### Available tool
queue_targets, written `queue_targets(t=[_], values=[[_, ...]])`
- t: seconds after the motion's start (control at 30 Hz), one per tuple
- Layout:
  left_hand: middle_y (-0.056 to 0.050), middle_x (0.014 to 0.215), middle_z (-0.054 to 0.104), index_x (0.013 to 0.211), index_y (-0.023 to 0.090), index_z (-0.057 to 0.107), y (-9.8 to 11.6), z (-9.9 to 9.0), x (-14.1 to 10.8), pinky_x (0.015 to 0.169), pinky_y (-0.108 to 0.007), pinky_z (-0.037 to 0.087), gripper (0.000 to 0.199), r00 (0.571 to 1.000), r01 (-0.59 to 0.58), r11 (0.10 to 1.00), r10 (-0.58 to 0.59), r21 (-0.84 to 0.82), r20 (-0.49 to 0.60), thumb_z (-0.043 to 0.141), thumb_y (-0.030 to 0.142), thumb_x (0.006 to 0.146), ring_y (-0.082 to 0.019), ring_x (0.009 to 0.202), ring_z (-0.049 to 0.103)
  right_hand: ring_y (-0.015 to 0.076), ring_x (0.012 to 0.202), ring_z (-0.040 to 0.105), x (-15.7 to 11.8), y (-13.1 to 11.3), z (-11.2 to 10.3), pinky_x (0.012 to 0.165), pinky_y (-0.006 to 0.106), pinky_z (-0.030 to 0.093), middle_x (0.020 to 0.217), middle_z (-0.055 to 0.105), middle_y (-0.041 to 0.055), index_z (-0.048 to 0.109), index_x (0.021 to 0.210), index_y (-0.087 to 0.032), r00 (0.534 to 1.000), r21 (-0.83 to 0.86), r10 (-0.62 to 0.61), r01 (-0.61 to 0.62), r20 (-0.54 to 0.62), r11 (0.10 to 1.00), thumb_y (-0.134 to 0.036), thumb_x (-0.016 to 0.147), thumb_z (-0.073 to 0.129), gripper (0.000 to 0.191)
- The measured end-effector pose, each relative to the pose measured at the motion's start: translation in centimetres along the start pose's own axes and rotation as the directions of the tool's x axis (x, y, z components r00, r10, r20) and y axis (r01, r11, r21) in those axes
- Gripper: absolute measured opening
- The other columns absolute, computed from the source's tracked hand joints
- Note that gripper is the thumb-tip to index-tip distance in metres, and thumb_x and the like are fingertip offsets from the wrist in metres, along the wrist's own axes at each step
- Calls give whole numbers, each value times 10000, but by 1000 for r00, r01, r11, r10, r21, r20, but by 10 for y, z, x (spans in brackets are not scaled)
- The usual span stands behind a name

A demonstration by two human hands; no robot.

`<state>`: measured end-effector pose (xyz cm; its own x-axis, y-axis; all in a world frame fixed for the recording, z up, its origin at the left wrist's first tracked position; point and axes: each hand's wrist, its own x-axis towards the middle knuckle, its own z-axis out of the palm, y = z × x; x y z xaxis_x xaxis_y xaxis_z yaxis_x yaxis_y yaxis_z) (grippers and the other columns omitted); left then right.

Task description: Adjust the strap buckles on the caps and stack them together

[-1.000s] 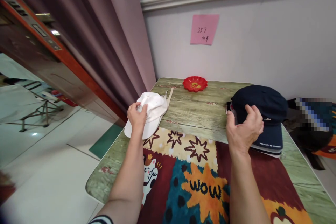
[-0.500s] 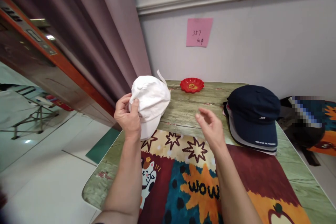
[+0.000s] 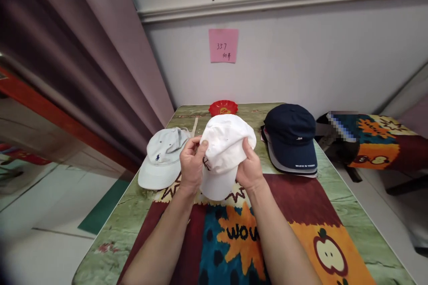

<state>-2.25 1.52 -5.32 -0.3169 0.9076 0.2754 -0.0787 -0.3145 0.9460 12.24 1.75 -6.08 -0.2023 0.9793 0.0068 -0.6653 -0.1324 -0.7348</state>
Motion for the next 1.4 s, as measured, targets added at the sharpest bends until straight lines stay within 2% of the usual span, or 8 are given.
queue_targets(t=[0.1,0.17,0.27,0.37,0.57,0.87,1.13,1.4], values=[[-86,1265,685,1043,212,708,-7,-18,14,1042,-331,485,350,996,72,993,-77,95,50,698,522,881,-261,1244,600,333,1397,523,-2,-13,-10,1156,582,401,1319,714,93,678,1317,-258,999,-79,-50,49,-9,996,-764,922,388,705],[-112,1301,674,1123,215,695,-15,-29,25,1000,-369,516,479,955,295,951,-297,95,2,623,631,897,-288,1270,593,341,1388,527,-3,-17,-15,1147,604,394,1317,714,97,677,1325,-261,996,-138,-89,86,-16,987,-790,914,351,745],[-190,1205,716,1131,161,679,-25,-35,31,897,-463,568,730,743,663,744,-643,-80,185,462,808,873,-362,1183,656,349,1380,531,-4,-16,-20,1141,618,386,1310,715,104,676,1333,-257,993,-195,-115,110,-15,975,-819,904,312,796],[-188,1088,761,1157,138,687,-27,-27,22,956,-522,549,828,648,743,641,-619,-191,444,420,859,846,-402,1180,666,349,1361,547,-2,-9,-24,1146,588,404,1284,731,77,699,1302,-271,992,-215,-121,113,-24,970,-827,897,316,787],[-173,1105,766,1268,138,670,-23,-17,-4,1020,-546,525,929,737,667,687,-555,-287,385,315,888,850,-413,1275,619,338,1307,599,3,-4,-31,1122,518,469,1216,763,47,720,1279,-297,992,-215,-115,100,-60,971,-814,895,339,749],[-141,1176,748,1315,175,647,-3,-14,-1,1053,-527,518,820,758,639,702,-505,-315,414,352,820,903,-381,1339,576,324,1287,631,-3,-14,-21,1089,531,493,1193,770,84,694,1306,-249,999,-137,-3,-3,-46,991,-826,904,248,832],[-128,1056,774,1123,138,711,8,-28,27,1041,-447,536,416,720,691,618,-545,-374,429,509,473,980,-316,1198,679,291,888,763,0,-43,-40,868,429,618,820,797,34,757,867,-219,977,-71,-48,34,-209,997,-330,749,709,169],[0,870,741,940,208,715,26,-36,22,798,-260,543,221,969,171,936,-104,-306,224,826,305,776,-150,802,693,146,698,674,-7,-55,-30,631,232,524,870,758,-21,688,928,-257,855,-356,-485,401,-187,844,-223,701,802,256]])
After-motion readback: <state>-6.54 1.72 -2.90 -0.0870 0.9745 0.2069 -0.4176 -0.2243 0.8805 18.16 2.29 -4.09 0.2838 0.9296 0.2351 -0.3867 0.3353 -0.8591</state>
